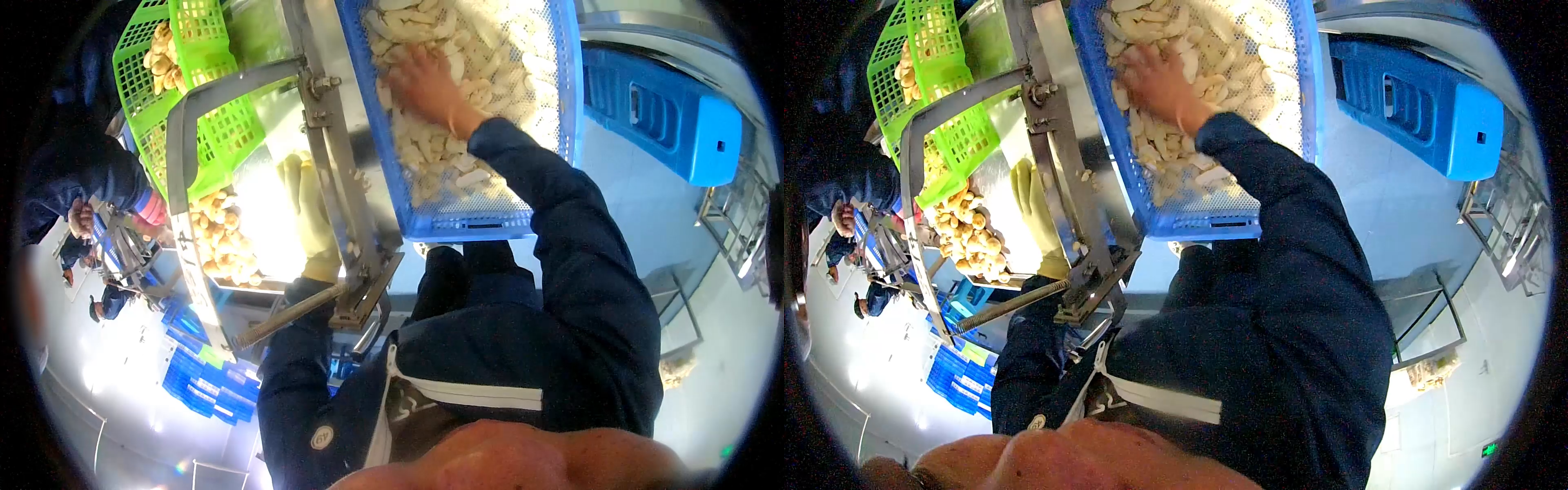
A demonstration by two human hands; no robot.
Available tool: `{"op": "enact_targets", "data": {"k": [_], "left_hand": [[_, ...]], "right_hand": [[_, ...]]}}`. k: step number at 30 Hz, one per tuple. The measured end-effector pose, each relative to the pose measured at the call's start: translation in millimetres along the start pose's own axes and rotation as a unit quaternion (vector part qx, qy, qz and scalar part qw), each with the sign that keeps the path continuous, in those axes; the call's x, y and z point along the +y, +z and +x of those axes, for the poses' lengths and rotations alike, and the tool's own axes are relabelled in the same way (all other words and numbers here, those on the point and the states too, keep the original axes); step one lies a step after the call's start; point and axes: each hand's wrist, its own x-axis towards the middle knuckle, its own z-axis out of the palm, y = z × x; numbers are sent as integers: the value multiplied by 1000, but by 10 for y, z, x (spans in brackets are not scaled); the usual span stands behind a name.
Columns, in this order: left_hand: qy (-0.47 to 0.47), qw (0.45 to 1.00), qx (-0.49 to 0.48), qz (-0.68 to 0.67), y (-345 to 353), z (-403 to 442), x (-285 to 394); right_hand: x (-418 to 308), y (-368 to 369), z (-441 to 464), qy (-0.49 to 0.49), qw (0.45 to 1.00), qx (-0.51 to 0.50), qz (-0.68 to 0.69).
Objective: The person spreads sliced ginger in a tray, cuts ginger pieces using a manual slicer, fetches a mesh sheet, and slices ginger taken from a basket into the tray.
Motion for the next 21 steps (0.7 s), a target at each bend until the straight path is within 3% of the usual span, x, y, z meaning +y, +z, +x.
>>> {"op": "enact_targets", "data": {"k": [1,4,5,8,11,13,15,18,21], "left_hand": [[11,1000,3,24,-17,1,28],[8,1000,15,10,-2,27,60],[4,1000,10,-4,-1,36,67],[-15,999,-7,-38,-3,-1,7],[-43,997,-3,-61,53,-128,-96],[-35,998,3,-46,84,-179,-126],[-29,999,6,-36,94,-209,-141],[-60,998,-34,-8,137,-347,-311],[-63,998,-30,0,162,-378,-321]], "right_hand": [[-112,44,-161,-34,998,-47,10],[-21,97,-415,-19,998,-22,61],[138,71,-423,8,999,-46,16],[632,-63,-511,97,994,20,-36],[646,-208,-720,157,987,30,-25],[19,-167,-990,125,982,-65,127],[-541,-136,-1266,-93,984,-104,107],[-643,228,-1261,-151,984,-80,47],[-340,190,-1065,-77,992,-27,94]]}}
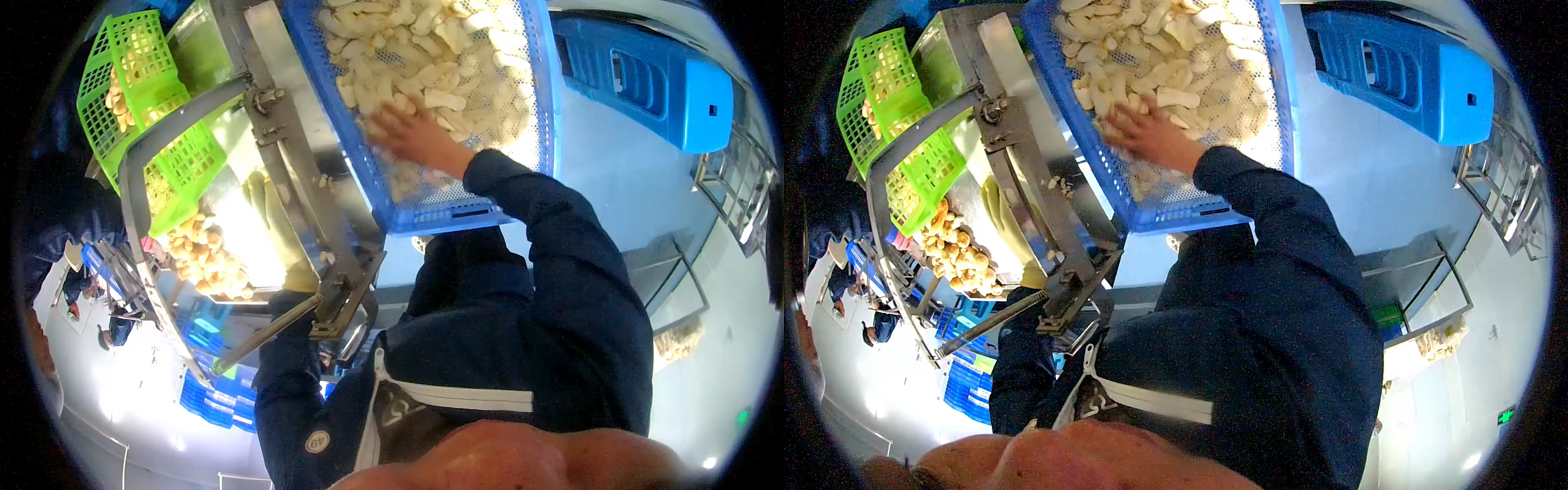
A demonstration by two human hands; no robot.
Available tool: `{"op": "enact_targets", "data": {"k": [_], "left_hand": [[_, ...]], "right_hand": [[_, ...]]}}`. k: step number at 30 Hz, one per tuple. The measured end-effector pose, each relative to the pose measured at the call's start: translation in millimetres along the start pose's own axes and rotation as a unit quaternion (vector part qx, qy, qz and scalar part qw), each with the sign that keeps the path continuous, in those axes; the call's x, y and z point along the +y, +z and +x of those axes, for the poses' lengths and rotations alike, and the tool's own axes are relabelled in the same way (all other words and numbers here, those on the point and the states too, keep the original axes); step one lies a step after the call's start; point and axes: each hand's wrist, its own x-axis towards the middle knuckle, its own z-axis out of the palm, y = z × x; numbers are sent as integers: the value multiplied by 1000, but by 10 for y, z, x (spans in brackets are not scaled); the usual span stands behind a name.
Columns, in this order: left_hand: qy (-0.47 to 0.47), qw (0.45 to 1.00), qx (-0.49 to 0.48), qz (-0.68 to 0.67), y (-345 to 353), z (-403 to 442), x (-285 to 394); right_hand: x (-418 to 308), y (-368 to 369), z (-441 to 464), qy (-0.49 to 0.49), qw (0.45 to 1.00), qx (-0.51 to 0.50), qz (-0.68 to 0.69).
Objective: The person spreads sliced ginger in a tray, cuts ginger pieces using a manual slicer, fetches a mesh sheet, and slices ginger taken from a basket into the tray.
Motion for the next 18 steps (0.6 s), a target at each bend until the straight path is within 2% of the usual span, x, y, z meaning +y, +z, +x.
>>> {"op": "enact_targets", "data": {"k": [1,3,6,9,10,12,15,16,18], "left_hand": [[-1,1000,3,3,14,-8,4],[-4,1000,6,8,27,-23,1],[-3,1000,6,15,25,-38,0],[-5,1000,4,16,33,-53,-20],[-7,1000,4,19,39,-59,-29],[-7,1000,4,22,28,-58,-29],[-1,1000,4,23,19,-52,-21],[0,1000,4,24,13,-52,-19],[2,1000,2,22,20,-44,-11]], "right_hand": [[136,-78,67,28,999,21,10],[489,-308,172,94,992,52,-71],[899,-732,202,233,961,109,-105],[639,-766,16,148,983,108,-5],[316,-503,-82,133,989,-14,-67],[-33,-310,-302,-37,997,-62,-9],[184,-71,-298,-47,999,-4,-7],[318,-225,-219,-16,998,-57,-37],[603,-444,-95,33,998,-22,-46]]}}
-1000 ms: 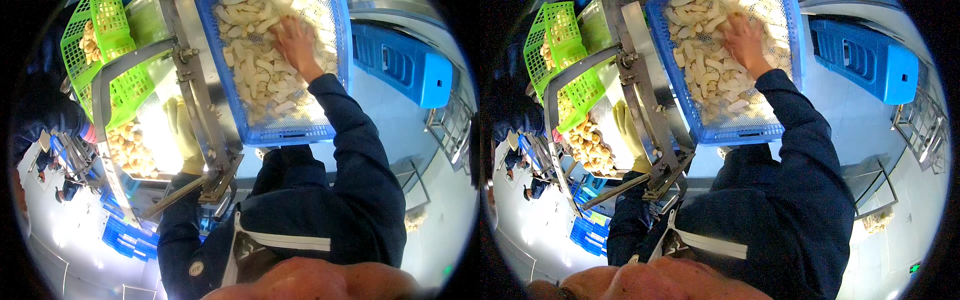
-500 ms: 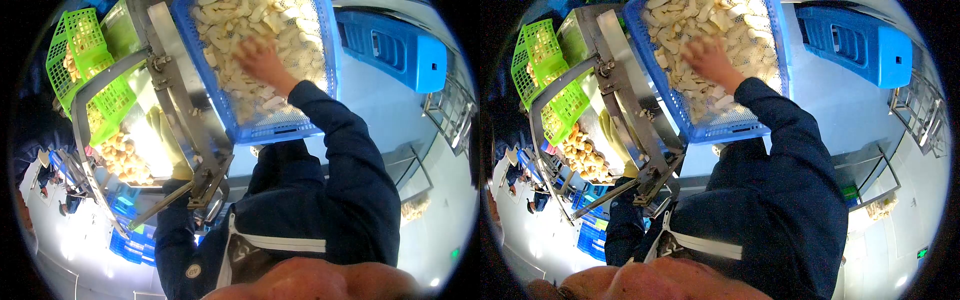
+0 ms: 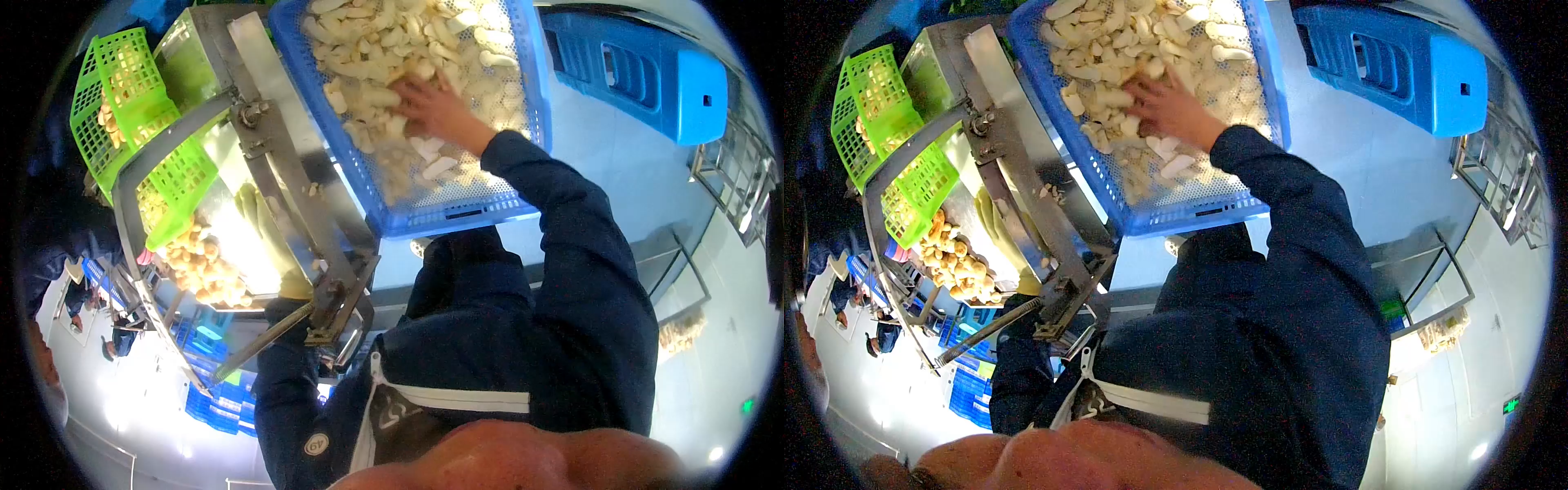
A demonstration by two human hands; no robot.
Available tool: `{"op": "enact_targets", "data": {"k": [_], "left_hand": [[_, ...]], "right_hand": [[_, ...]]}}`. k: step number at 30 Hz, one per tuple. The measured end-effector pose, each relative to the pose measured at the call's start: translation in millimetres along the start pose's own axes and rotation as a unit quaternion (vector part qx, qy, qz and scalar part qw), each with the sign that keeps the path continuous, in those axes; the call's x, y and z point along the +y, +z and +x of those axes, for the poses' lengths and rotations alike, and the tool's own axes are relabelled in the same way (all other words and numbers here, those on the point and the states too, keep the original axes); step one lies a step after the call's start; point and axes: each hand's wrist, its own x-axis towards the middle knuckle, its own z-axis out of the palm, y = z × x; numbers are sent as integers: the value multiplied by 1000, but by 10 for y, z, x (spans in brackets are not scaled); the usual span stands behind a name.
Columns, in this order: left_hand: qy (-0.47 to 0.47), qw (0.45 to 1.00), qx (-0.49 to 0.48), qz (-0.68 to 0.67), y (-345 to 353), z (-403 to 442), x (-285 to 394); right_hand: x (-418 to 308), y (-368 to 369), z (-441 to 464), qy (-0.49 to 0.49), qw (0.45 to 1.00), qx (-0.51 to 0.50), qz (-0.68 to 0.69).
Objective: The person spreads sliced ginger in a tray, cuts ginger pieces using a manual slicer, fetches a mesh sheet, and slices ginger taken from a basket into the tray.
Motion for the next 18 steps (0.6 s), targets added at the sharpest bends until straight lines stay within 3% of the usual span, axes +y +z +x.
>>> {"op": "enact_targets", "data": {"k": [4,7,8,11,15,16,18], "left_hand": [[0,1000,3,1,-6,5,3],[0,1000,5,3,-10,13,7],[-1,1000,4,2,-15,14,11],[2,1000,2,5,-28,6,6],[9,1000,2,6,-23,19,19],[9,1000,1,6,-30,17,24],[10,1000,2,6,-30,27,22]], "right_hand": [[506,-315,103,65,997,52,-6],[523,-353,104,170,982,85,-9],[452,-334,139,164,978,125,28],[264,-244,399,143,988,57,-12],[837,-102,667,166,975,113,-98],[866,-320,710,203,975,79,34],[816,-488,681,209,972,96,-48]]}}
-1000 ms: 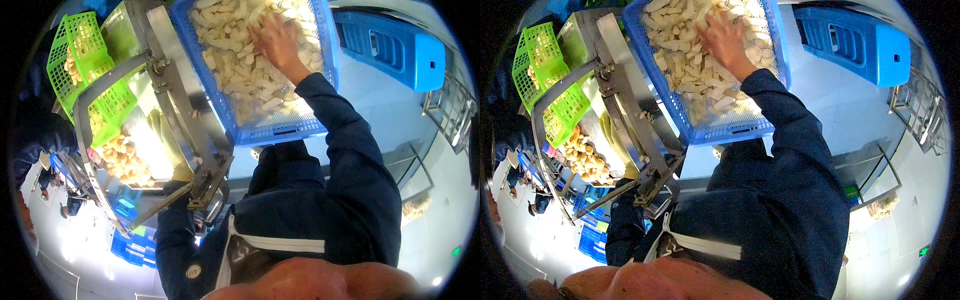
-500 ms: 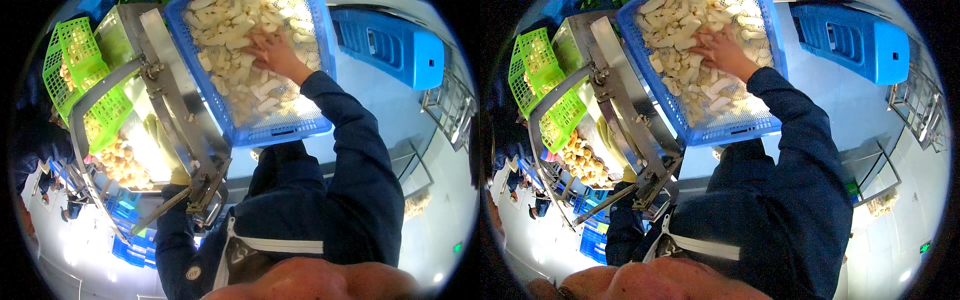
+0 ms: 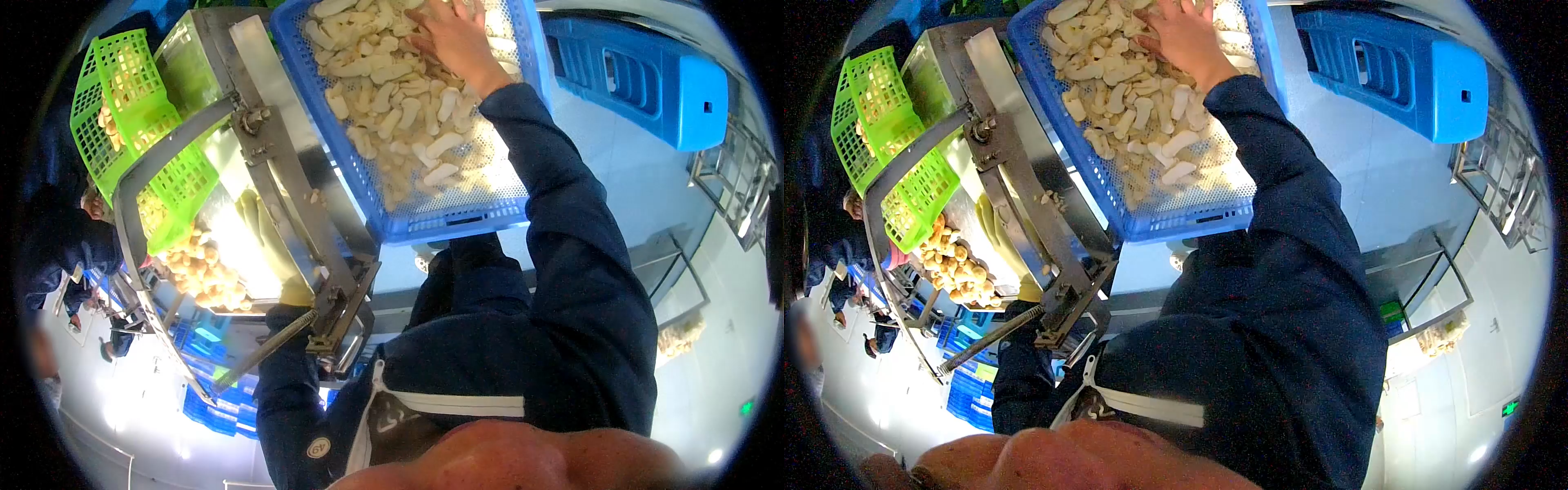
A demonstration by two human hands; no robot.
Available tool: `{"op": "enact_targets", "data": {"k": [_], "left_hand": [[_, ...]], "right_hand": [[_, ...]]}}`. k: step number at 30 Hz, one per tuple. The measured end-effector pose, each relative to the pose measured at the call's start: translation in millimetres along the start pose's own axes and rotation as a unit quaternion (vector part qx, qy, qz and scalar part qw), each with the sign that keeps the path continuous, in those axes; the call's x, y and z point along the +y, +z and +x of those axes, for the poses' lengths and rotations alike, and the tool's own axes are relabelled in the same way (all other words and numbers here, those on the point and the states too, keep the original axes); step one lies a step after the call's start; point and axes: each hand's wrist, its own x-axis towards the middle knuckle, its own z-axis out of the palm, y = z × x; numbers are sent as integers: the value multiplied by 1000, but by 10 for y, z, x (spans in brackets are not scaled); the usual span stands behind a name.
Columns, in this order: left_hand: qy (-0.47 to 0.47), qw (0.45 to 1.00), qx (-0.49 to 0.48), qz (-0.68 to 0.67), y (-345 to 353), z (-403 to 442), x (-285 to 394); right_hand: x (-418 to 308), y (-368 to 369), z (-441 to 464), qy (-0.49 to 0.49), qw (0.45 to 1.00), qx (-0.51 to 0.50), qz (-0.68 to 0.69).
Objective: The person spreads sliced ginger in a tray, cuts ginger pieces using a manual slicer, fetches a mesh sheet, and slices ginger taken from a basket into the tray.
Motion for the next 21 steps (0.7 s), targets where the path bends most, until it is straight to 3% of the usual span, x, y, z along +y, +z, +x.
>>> {"op": "enact_targets", "data": {"k": [4,7,13,21], "left_hand": [[-2,1000,0,0,-6,-9,3],[3,1000,-3,2,-38,-17,21],[13,1000,-1,8,-37,17,58],[-51,996,-19,-69,-57,-15,80]], "right_hand": [[-315,194,-203,-100,994,-48,-24],[-412,412,-131,-151,988,-12,-26],[-210,228,-134,62,997,52,-9],[-697,345,35,38,996,72,25]]}}
